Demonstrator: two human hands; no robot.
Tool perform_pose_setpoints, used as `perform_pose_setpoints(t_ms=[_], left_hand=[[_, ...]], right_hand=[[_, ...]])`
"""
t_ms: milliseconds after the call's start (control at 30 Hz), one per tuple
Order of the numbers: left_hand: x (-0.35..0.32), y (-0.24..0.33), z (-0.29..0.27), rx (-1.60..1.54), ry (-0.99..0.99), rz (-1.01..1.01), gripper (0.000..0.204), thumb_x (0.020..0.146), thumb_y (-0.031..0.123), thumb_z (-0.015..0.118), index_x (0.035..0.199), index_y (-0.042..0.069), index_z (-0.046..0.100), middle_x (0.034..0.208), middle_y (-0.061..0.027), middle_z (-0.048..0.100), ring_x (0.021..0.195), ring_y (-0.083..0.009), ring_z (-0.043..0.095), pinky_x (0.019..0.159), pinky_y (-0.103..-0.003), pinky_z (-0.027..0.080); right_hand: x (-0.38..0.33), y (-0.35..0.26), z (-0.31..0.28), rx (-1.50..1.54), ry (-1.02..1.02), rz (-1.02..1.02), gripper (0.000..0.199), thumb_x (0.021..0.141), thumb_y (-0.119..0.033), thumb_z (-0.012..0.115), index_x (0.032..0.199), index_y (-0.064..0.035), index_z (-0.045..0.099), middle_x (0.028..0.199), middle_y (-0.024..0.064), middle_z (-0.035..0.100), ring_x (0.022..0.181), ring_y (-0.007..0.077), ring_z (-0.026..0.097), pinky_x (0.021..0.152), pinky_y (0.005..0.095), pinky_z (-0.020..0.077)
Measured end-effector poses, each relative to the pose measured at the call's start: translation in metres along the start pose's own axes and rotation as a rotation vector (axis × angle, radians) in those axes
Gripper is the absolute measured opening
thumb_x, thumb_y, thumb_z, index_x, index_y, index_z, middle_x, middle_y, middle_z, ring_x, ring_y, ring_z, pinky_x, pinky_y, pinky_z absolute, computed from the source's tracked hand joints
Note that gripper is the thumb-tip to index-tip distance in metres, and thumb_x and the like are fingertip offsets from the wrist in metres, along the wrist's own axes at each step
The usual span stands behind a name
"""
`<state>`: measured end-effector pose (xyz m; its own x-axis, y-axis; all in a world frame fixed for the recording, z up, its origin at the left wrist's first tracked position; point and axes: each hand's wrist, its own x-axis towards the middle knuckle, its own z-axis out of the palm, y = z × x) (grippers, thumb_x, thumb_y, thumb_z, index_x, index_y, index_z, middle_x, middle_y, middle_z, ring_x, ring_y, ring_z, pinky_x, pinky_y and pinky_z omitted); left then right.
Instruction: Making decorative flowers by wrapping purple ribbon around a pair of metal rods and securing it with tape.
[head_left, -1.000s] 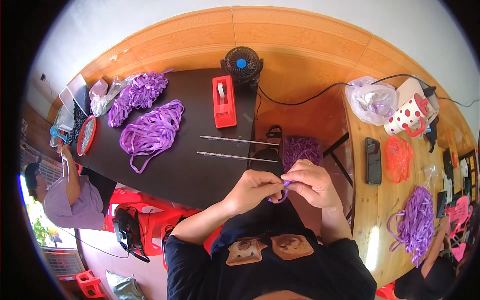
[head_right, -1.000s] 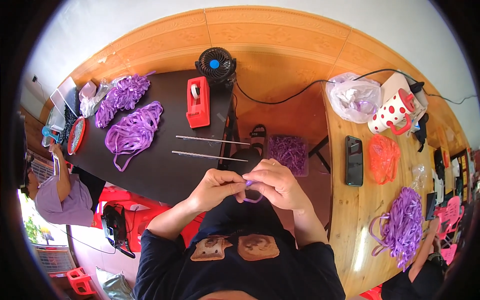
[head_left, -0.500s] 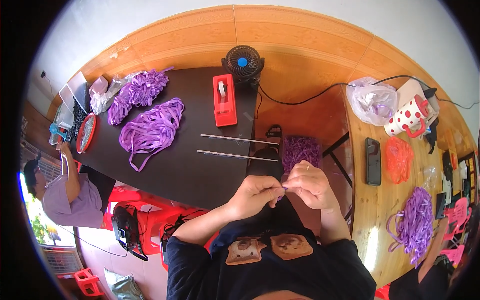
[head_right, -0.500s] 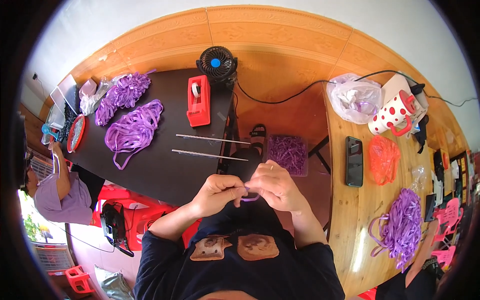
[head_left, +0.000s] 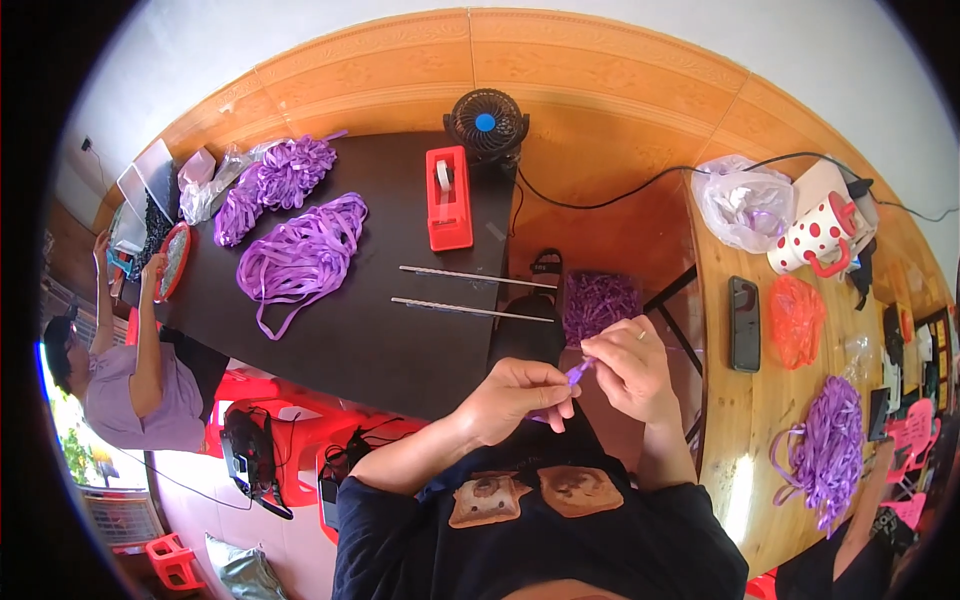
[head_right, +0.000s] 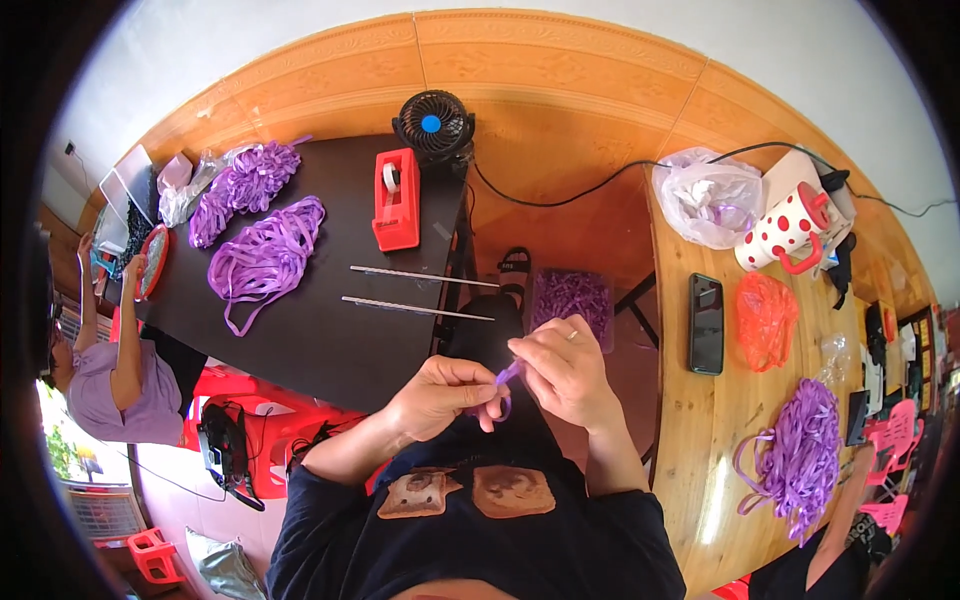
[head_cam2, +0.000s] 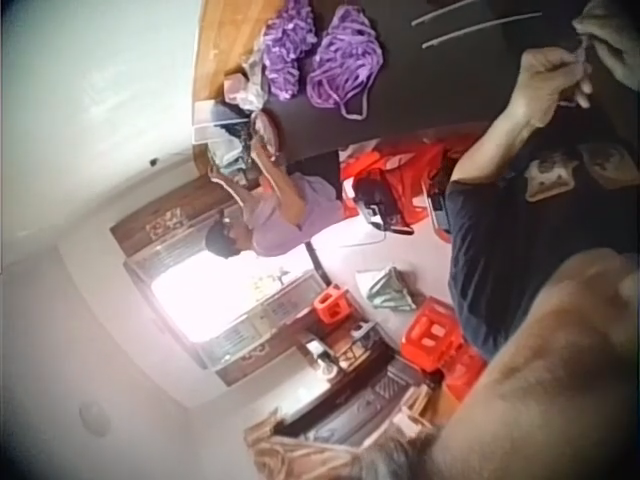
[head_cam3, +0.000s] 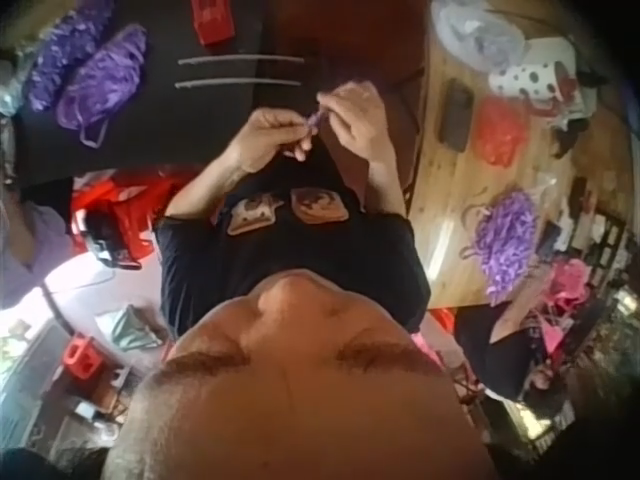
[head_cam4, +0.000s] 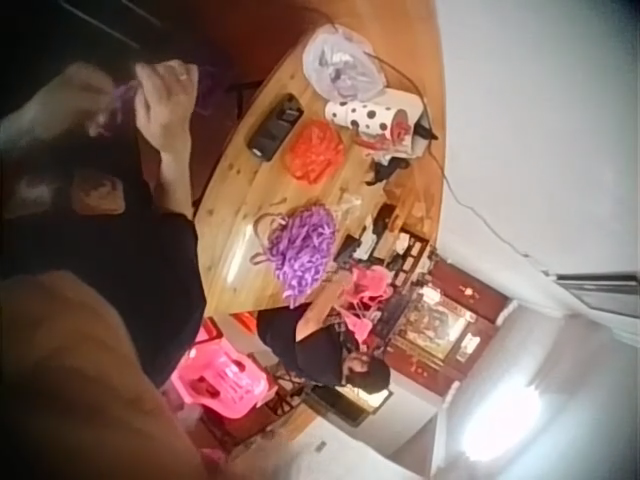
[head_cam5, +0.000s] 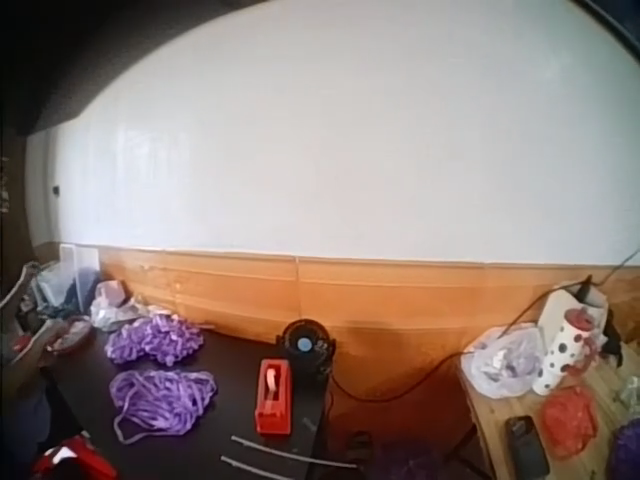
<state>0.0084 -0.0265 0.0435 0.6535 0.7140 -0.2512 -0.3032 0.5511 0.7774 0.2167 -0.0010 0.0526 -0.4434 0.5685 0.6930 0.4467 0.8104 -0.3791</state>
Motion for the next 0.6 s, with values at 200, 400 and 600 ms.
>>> perform_pose_setpoints(t_ms=[200,400,600], left_hand=[[0.014,-0.045,-0.002,-0.039,0.199,0.150,0.016,0.092,0.008,0.056,0.097,-0.005,0.065,0.081,-0.0109,0.066,0.064,-0.0155,0.064,0.060,-0.025,0.052],[0.022,-0.059,-0.011,-0.062,0.218,0.109,0.018,0.093,0.010,0.055,0.097,-0.005,0.064,0.078,-0.0098,0.066,0.062,-0.0147,0.062,0.059,-0.025,0.052],[0.013,-0.047,-0.016,0.056,0.195,0.085,0.018,0.093,0.009,0.054,0.096,-0.007,0.063,0.074,-0.0095,0.063,0.061,-0.0138,0.061,0.057,-0.023,0.052]], right_hand=[[-0.016,0.014,0.016,-0.236,-0.012,0.033,0.032,0.060,-0.002,0.065,0.092,-0.0041,0.062,0.087,0.0039,0.060,0.076,0.0216,0.058,0.067,0.0347,0.0375],[-0.037,0.032,0.022,-0.176,-0.060,0.151,0.027,0.067,0.002,0.061,0.093,-0.0046,0.063,0.082,0.0041,0.061,0.074,0.0224,0.058,0.067,0.0347,0.0378],[-0.035,0.034,0.013,-0.063,-0.019,0.283,0.028,0.073,0.007,0.055,0.097,-0.0056,0.063,0.082,0.0047,0.063,0.074,0.0232,0.057,0.068,0.0343,0.0377]])
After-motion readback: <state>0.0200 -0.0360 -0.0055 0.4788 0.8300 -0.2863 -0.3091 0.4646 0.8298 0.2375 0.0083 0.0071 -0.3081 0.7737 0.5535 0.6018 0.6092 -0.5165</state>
